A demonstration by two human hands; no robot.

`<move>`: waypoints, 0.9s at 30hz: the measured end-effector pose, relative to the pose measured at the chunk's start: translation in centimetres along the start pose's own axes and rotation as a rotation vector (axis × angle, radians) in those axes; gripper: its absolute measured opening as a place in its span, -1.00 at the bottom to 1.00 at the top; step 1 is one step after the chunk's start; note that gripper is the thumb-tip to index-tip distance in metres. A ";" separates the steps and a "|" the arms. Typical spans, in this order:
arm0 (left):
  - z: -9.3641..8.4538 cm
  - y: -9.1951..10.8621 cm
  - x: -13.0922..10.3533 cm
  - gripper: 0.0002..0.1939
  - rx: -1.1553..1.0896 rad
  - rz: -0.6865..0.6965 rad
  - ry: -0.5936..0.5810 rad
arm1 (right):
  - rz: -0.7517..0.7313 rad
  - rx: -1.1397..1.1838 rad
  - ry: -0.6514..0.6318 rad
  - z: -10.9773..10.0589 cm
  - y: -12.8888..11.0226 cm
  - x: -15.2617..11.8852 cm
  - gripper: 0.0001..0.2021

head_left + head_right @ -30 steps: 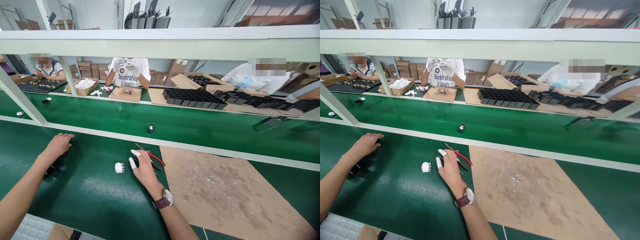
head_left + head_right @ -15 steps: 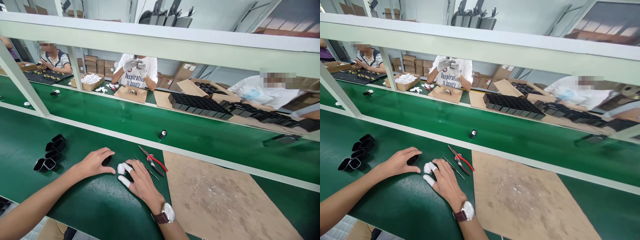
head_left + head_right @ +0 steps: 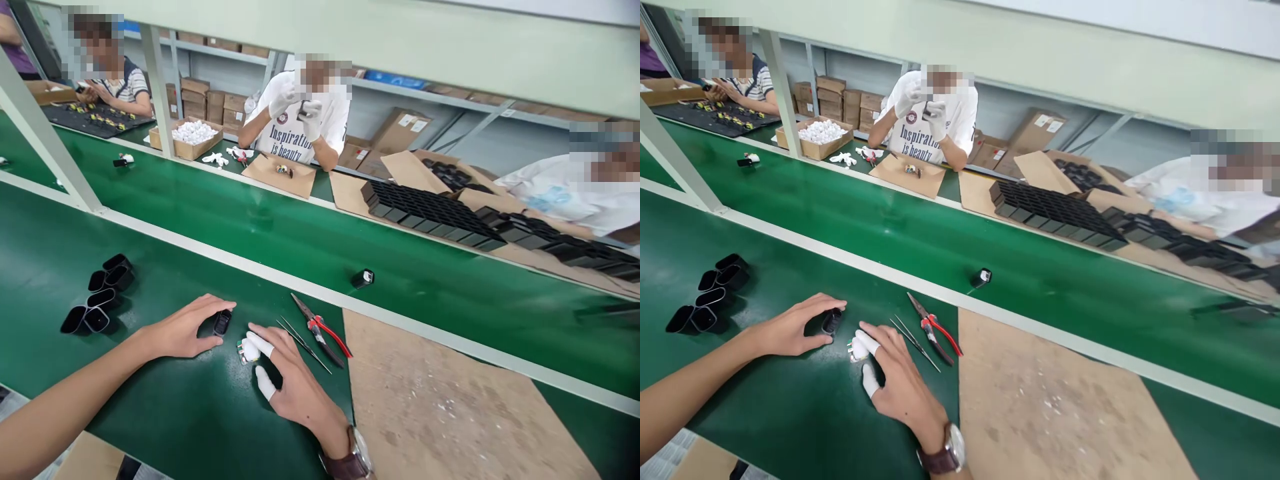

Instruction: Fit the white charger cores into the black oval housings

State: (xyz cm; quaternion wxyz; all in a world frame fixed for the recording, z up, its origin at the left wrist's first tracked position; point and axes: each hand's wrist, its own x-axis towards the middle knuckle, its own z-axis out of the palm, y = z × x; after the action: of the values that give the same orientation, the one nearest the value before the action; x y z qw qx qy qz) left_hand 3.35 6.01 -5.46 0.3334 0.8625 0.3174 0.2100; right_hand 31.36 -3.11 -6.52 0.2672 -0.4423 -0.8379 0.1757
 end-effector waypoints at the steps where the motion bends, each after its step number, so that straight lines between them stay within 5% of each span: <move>1: 0.0 0.0 0.0 -0.27 0.004 -0.005 0.002 | 0.000 -0.003 -0.011 0.0 0.0 0.0 -0.33; 11: 0.2 -0.5 0.0 -0.22 0.036 -0.037 -0.004 | -0.031 -0.094 0.045 0.6 0.5 -0.4 -0.48; 15: 0.2 -0.5 -0.2 -0.09 0.015 -0.011 0.000 | 0.007 -0.011 0.168 0.9 0.7 -0.2 -0.51; 22: 2.0 -0.2 0.0 -0.16 0.071 -0.044 0.053 | -0.048 0.008 0.380 0.9 -0.6 0.4 -0.51; 25: 1.7 0.0 -0.1 0.07 0.048 -0.066 -0.004 | -0.053 -0.020 0.423 1.0 -0.5 0.3 -0.48; 27: 1.2 0.2 0.1 0.04 -0.006 -0.054 -0.073 | -0.050 -0.027 0.453 1.1 -0.5 0.3 -0.48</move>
State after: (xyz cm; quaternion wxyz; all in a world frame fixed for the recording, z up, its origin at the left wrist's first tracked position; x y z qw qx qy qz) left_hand 4.21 5.38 -6.14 0.3529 0.8598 0.3274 0.1702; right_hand 30.30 -3.18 -7.03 0.4467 -0.4529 -0.7697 0.0538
